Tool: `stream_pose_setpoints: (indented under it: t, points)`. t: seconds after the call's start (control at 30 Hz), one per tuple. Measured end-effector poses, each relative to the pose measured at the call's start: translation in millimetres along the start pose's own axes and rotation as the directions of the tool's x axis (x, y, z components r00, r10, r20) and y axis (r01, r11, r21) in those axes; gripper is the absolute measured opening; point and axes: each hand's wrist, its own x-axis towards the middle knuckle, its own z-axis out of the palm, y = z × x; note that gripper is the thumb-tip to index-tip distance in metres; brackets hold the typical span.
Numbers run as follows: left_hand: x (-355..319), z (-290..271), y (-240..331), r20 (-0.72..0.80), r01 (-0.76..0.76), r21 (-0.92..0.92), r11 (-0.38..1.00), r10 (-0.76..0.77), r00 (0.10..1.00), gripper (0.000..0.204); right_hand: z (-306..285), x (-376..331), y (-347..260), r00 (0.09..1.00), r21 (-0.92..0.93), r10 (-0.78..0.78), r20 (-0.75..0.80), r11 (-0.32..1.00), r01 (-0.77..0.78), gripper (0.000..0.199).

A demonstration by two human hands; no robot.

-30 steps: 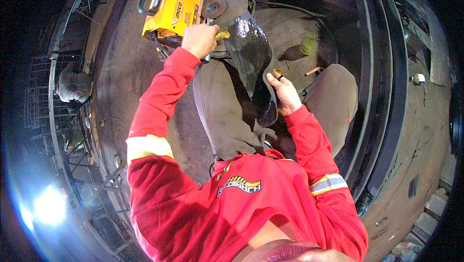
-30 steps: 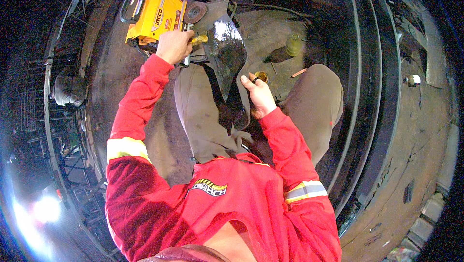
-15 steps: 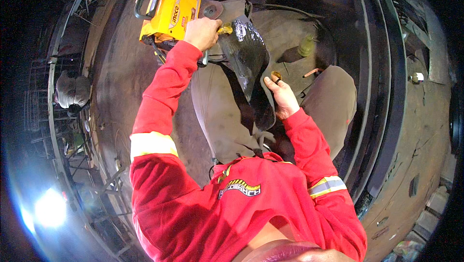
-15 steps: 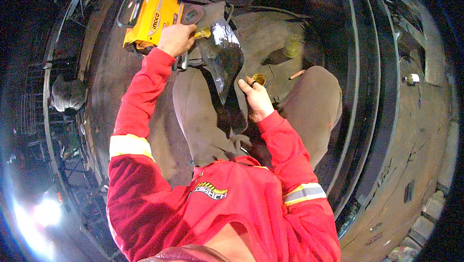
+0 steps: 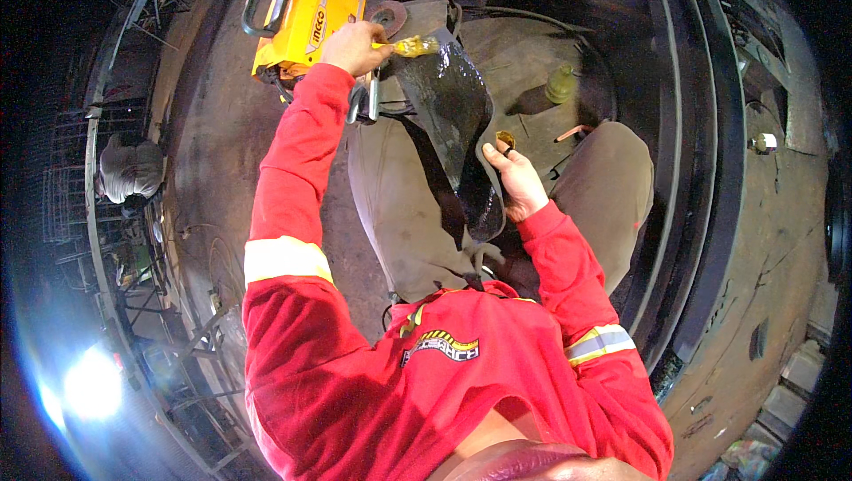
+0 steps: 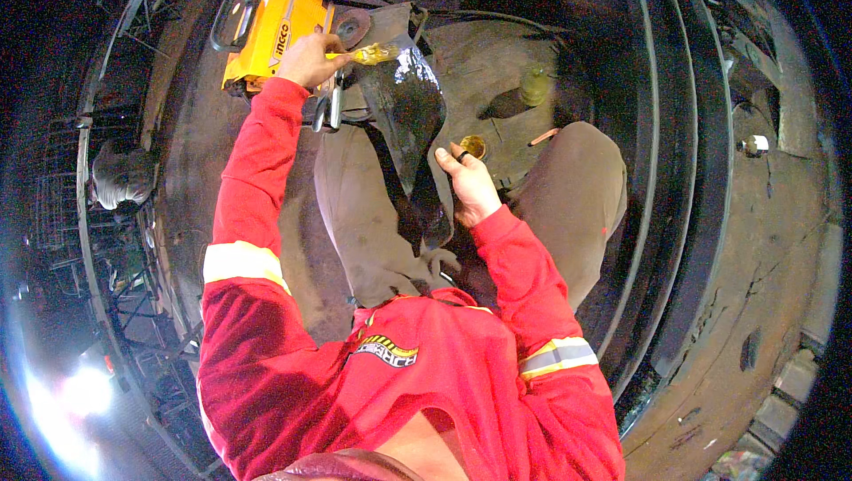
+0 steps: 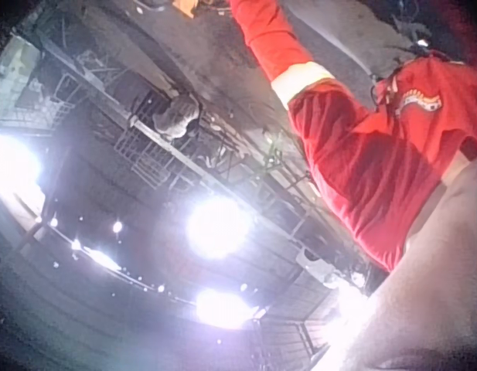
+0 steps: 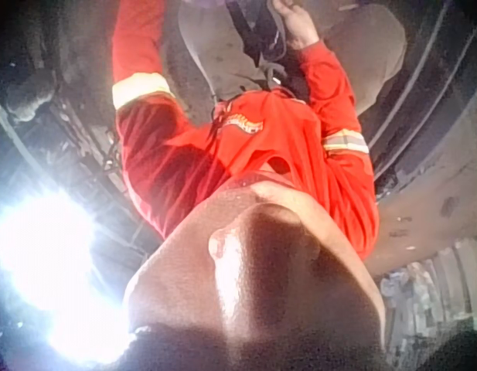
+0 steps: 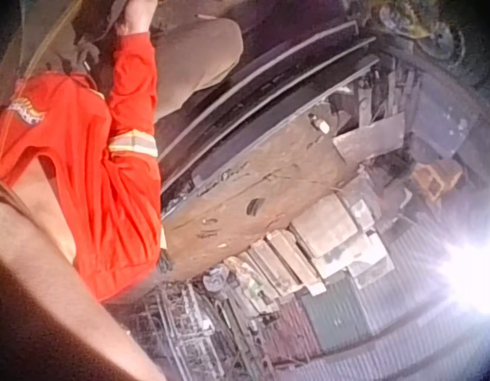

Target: The person pours a yellow viscous liquid from a plastic bottle onto a dark metal sheet and spreads it evenly using a yellow brush. The person works in a workshop environment, handling the bottle and brush to coat the surface of the metal piece.

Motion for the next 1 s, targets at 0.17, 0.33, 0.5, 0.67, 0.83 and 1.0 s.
stream_pose_setpoints:
  t: [0.17,0.33,0.5,0.67,0.83,1.0]
  points:
    - [5,-18,3,-0.027,0.103,0.217,0.971,-0.099,0.995,0.033,2,-4,-3,0.999,0.022,-0.005,0.042,1.000,0.004,0.033]
    - [-21,-41,-2,0.077,-0.157,-0.237,0.959,0.180,0.981,0.024,3,-5,-7,0.999,0.012,0.035,0.021,0.999,-0.035,0.031]
    - [-63,-38,42,0.189,-0.334,-0.378,0.863,0.425,0.885,0.018,5,-4,-6,0.999,0.039,0.034,0.006,0.999,-0.034,0.030]
    - [-46,-26,52,0.056,-0.350,-0.084,0.933,0.355,0.933,0.022,0,0,-2,0.996,0.064,0.054,0.065,0.996,-0.058,0.028]
    - [-18,-22,53,0.030,-0.307,0.088,0.947,0.306,0.952,0.022,4,-3,-3,0.997,0.080,0.072,0.025,0.994,-0.074,0.041]
    - [15,-22,57,0.008,-0.307,0.218,0.926,0.313,0.950,0.019,-1,-2,-3,0.996,0.111,0.055,0.064,0.992,-0.062,0.052]
